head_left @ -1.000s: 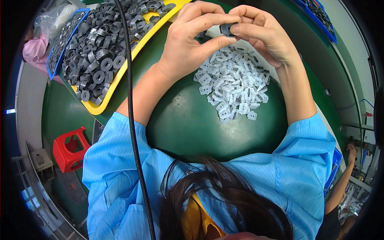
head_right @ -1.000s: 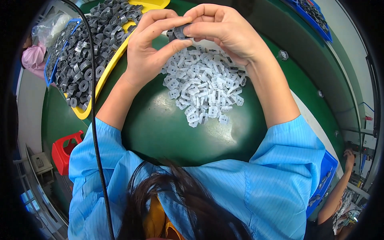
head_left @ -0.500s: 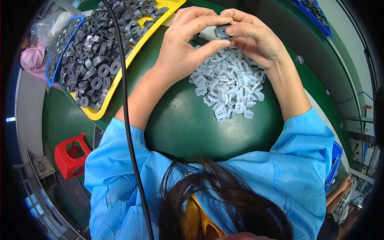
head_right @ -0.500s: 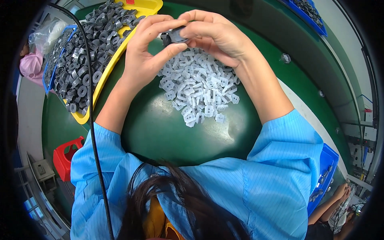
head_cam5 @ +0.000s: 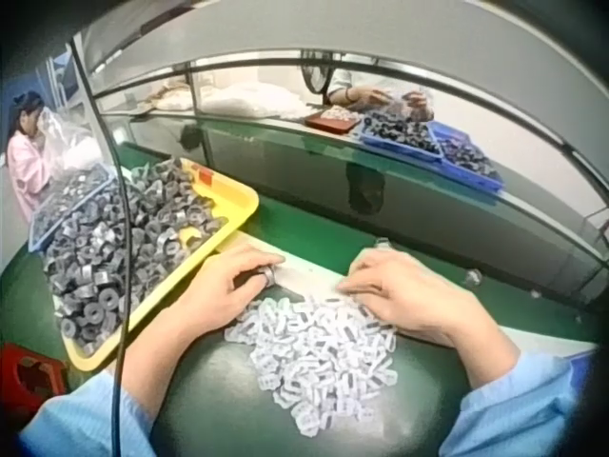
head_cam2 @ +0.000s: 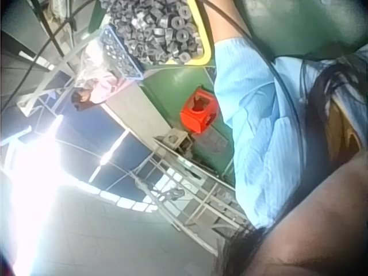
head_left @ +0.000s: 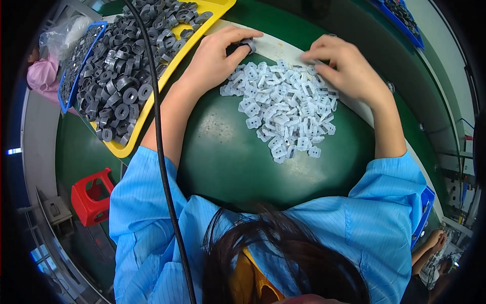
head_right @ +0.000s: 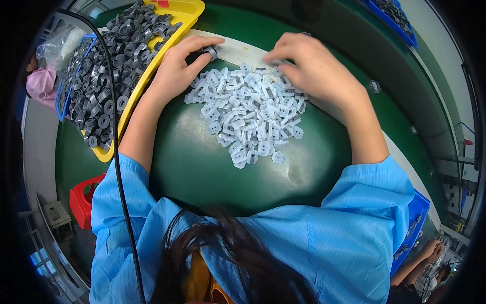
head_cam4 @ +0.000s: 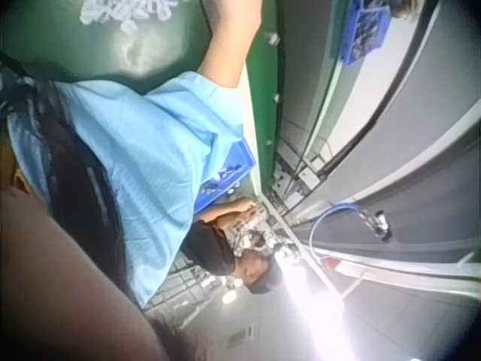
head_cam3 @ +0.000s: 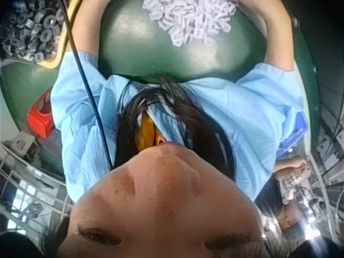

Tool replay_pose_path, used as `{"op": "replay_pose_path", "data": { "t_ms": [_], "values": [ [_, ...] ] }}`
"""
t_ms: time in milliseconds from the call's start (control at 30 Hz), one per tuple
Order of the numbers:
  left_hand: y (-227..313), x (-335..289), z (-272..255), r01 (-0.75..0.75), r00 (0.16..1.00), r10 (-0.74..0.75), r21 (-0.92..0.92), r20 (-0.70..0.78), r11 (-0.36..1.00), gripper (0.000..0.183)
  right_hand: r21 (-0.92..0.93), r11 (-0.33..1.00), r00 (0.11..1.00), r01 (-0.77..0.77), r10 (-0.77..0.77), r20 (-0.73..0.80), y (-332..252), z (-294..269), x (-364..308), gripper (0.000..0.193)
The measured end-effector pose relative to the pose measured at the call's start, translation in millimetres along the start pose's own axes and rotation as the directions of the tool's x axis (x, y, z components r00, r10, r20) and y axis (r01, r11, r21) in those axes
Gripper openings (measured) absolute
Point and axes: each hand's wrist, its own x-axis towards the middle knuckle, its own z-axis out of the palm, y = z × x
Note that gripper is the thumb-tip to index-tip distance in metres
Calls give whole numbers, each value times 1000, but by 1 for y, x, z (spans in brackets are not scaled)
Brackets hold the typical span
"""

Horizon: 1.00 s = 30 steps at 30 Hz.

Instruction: The person assembles or sorts small plastic components by hand at an industrial workbench, placing them into a plastic tray.

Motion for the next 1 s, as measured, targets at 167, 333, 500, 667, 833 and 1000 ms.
{"op": "replay_pose_path", "data": {
  "t_ms": [167, 333, 500, 667, 833, 1000],
  "values": [
    [-6, 2, 4, -152, 988, 147, 93, 56, 984, 16, -149, 967, 972, -207, 221, 85, -19, -6, 1, 15],
    [4, -1, 4, -135, 990, 138, 154, -12, 979, 15, 66, 937, 939, -343, 345, -19, -35, -12, 11, 9],
    [13, 3, 3, 213, 966, -235, -183, -107, 960, 18, 740, 650, 943, -174, 326, -65, -41, 19, 39, 12],
    [25, -3, 5, 320, 938, -335, -589, 86, 742, 32, 667, 740, 910, -89, 332, -248, -31, 40, 48, 17],
    [29, -6, 12, 255, 958, -273, -700, 89, 667, 45, 569, 822, 852, 14, 288, -437, -37, 47, 46, 15],
    [35, -8, 17, 208, 961, -275, -698, 17, 686, 41, 525, 851, 867, -37, 289, -407, -45, 44, 40, 10]
  ]
}}
